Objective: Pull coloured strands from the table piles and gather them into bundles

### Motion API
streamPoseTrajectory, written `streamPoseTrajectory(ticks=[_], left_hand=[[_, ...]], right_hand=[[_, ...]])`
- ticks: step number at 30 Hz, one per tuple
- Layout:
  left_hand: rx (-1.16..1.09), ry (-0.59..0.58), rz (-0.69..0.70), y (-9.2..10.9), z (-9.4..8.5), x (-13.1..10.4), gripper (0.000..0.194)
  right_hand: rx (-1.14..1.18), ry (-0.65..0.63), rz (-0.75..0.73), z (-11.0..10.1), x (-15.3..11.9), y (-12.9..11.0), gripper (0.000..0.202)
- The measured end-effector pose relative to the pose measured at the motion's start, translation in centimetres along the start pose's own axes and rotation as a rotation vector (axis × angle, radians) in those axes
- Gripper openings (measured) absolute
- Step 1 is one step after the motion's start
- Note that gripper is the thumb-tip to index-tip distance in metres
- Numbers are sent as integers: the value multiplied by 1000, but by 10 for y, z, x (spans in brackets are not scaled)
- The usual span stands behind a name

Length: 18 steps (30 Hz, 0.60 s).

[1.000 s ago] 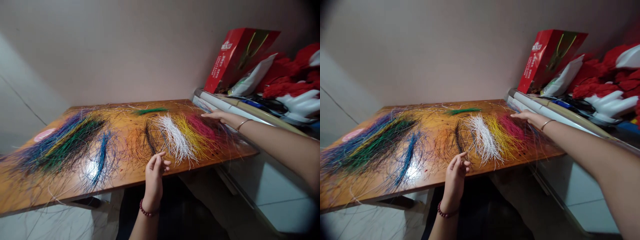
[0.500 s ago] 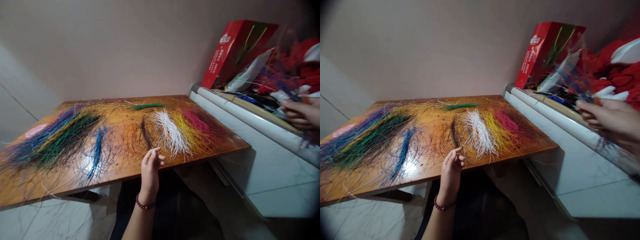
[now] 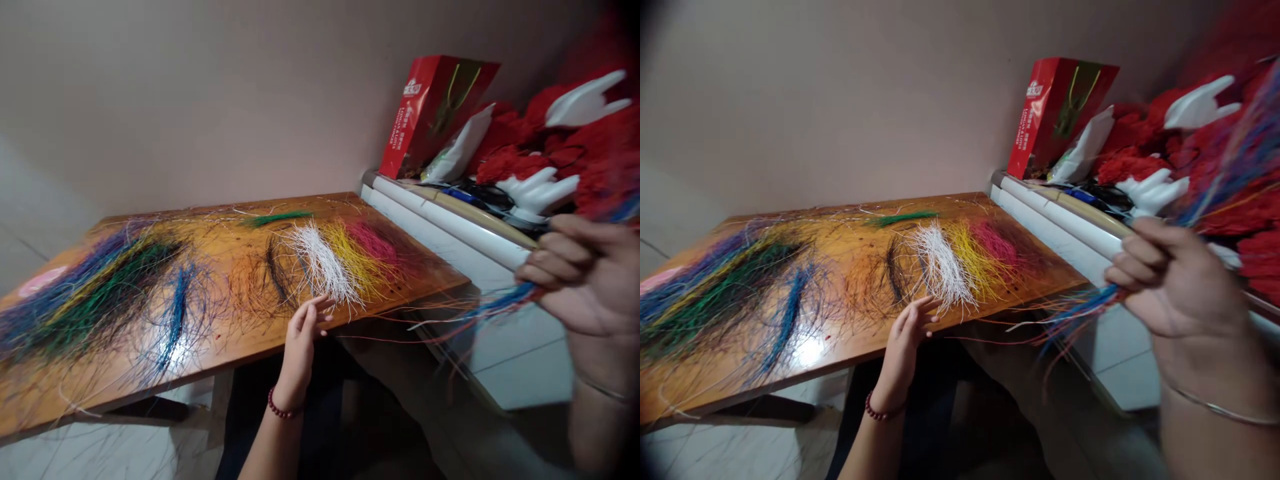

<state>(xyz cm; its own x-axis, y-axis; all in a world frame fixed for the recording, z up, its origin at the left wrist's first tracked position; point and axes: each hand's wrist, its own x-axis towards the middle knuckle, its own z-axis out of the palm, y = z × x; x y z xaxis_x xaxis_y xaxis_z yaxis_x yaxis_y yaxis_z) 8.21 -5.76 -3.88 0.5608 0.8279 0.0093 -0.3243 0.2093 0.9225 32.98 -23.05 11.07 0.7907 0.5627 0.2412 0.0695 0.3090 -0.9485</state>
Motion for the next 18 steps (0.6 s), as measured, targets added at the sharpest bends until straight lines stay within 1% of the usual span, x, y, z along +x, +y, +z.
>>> streamPoseTrajectory(ticks=[3,5,7,9,13,15,18], left_hand=[[76,-61,22,2,1,-3,45],[124,-90,39,2,-1,-4,40],[151,-126,53,2,-5,-5,35],[166,-157,68,3,-8,-7,35],[218,-167,97,8,-11,-9,33],[224,-144,103,9,-11,-9,31],[203,-78,108,8,-8,-7,27]], right_hand=[[269,-46,179,34,-5,22,43],[350,-63,211,55,-10,36,44],[388,-73,202,70,-14,46,46],[401,-78,181,76,-16,54,46],[433,-83,166,75,-14,62,46],[452,-71,177,74,-14,65,45],[488,-41,212,76,-15,67,44]])
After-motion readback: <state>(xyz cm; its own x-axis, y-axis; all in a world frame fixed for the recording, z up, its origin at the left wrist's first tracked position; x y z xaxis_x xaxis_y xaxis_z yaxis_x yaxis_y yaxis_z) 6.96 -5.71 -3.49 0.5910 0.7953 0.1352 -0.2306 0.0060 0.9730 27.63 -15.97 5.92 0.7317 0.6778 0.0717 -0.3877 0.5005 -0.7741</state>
